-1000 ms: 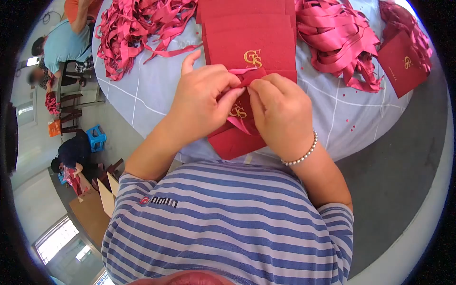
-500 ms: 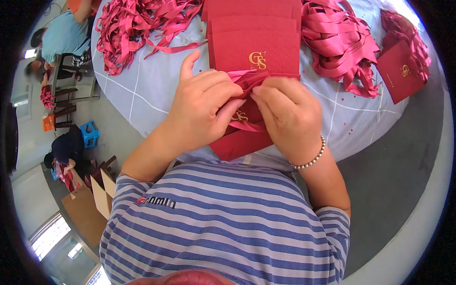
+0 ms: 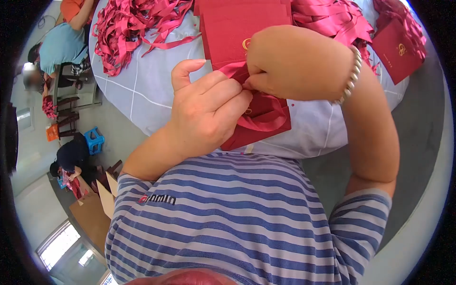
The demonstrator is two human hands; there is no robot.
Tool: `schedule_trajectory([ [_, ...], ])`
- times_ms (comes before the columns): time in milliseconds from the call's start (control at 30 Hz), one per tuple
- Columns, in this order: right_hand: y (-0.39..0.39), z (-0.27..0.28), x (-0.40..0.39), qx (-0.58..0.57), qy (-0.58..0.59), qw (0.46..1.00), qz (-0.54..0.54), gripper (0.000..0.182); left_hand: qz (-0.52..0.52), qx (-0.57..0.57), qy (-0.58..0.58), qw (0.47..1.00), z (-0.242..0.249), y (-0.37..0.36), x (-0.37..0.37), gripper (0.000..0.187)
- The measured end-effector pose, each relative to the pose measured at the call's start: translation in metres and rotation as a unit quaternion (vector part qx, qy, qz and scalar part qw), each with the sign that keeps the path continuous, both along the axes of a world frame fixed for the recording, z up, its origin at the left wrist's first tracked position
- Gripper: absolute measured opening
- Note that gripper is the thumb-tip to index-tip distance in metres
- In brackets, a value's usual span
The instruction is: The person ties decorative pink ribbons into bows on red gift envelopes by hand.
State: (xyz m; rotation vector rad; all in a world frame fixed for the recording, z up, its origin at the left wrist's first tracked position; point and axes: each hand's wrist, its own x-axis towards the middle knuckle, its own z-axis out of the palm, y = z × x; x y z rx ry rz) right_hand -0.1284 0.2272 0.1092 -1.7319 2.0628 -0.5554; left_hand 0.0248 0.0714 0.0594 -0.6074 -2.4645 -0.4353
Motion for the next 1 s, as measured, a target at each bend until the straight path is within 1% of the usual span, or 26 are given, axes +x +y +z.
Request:
schedule_trajectory([
  [67, -0.01, 0.006, 0.001, 0.085, 0.038, 0.995, 0.029, 0.023, -0.004, 0.008, -0.001, 1.0, 0.001, 0.0, 0.0, 0.018],
  [100, -0.015, 0.009, -0.001, 0.127, -0.004, 0.991, 0.038, 0.023, -0.005, 0.016, -0.016, 1.0, 0.001, -0.001, 0.002, 0.018],
  [133, -0.018, 0.009, -0.001, 0.122, -0.007, 0.992, 0.034, 0.023, -0.006, 0.024, -0.03, 0.999, 0.002, -0.002, 0.002, 0.017],
  [167, -0.02, 0.009, -0.002, 0.15, -0.044, 0.987, 0.027, 0.022, -0.009, 0.019, -0.03, 0.999, 0.001, -0.004, 0.002, 0.017],
  [200, -0.021, 0.01, -0.003, 0.179, -0.08, 0.98, 0.022, 0.022, -0.003, 0.05, -0.046, 0.998, 0.0, -0.005, 0.003, 0.015],
  [233, -0.014, -0.004, 0.0, 0.063, -0.085, 0.994, -0.006, 0.021, 0.004, 0.083, -0.058, 0.995, -0.001, -0.005, 0.003, 0.013],
  [267, -0.007, -0.025, 0.003, -0.052, -0.086, 0.994, -0.032, 0.02, 0.004, 0.085, -0.051, 0.995, 0.002, -0.008, 0.002, 0.013],
  [300, -0.007, -0.038, 0.004, -0.164, -0.044, 0.98, -0.101, 0.021, -0.022, 0.12, -0.097, 0.988, 0.007, -0.013, 0.003, 0.011],
  [333, -0.006, -0.042, -0.001, -0.193, -0.057, 0.96, -0.193, 0.022, -0.049, 0.154, -0.148, 0.976, 0.011, -0.014, 0.005, 0.009],
  [367, -0.005, -0.046, -0.009, -0.222, -0.071, 0.93, -0.286, 0.023, -0.065, 0.171, -0.139, 0.973, 0.013, -0.013, 0.006, 0.007],
  [400, -0.001, -0.052, -0.02, -0.217, -0.058, 0.917, -0.33, 0.028, -0.068, 0.171, -0.138, 0.973, 0.014, -0.014, 0.006, 0.007],
  [433, 0.004, -0.059, -0.019, -0.217, -0.056, 0.916, -0.332, 0.028, -0.077, 0.194, -0.147, 0.967, 0.014, -0.016, 0.006, 0.008],
  [500, 0.009, -0.067, -0.013, -0.274, -0.131, 0.872, -0.383, 0.033, -0.084, 0.219, -0.156, 0.96, 0.015, -0.016, 0.007, 0.01],
  [533, 0.016, -0.064, -0.009, -0.272, -0.131, 0.872, -0.384, 0.033, -0.069, 0.213, -0.153, 0.963, 0.015, -0.016, 0.008, 0.013],
  [567, 0.025, -0.055, -0.002, -0.23, -0.261, 0.863, -0.365, 0.034, -0.055, 0.208, -0.151, 0.965, 0.015, -0.016, 0.008, 0.015],
  [600, 0.034, -0.049, 0.005, -0.183, -0.385, 0.838, -0.34, 0.035, -0.045, 0.205, -0.15, 0.966, 0.011, -0.016, 0.007, 0.018],
  [633, 0.047, -0.051, 0.008, -0.121, -0.458, 0.839, -0.267, 0.04, -0.036, 0.213, -0.149, 0.965, 0.007, -0.018, 0.005, 0.018],
  [700, 0.068, -0.076, 0.033, -0.162, -0.508, 0.825, -0.187, 0.039, -0.017, 0.226, -0.161, 0.961, 0.006, -0.025, 0.003, 0.018],
  [767, 0.068, -0.061, 0.054, -0.182, -0.363, 0.909, -0.094, 0.039, -0.001, 0.254, -0.146, 0.956, 0.008, -0.029, -0.002, 0.018],
  [800, 0.067, -0.051, 0.066, -0.142, -0.334, 0.922, -0.132, 0.039, -0.011, 0.256, -0.149, 0.955, 0.012, -0.034, -0.004, 0.017],
  [833, 0.072, -0.043, 0.071, -0.143, -0.33, 0.923, -0.136, 0.039, -0.017, 0.256, -0.147, 0.955, 0.015, -0.034, -0.008, 0.017],
  [900, 0.082, -0.027, 0.079, -0.163, -0.215, 0.933, -0.239, 0.039, -0.03, 0.248, -0.061, 0.966, 0.02, -0.033, -0.016, 0.025],
  [933, 0.089, -0.015, 0.084, -0.201, -0.144, 0.916, -0.317, 0.035, -0.013, 0.266, -0.02, 0.964, 0.016, -0.032, -0.024, 0.037],
  [967, 0.091, -0.012, 0.097, -0.307, -0.162, 0.848, -0.401, 0.038, -0.013, 0.297, 0.012, 0.955, 0.016, -0.031, -0.028, 0.042],
  [1000, 0.093, -0.011, 0.113, -0.372, -0.124, 0.763, -0.513, 0.044, -0.011, 0.327, 0.044, 0.944, 0.016, -0.031, -0.031, 0.048],
])
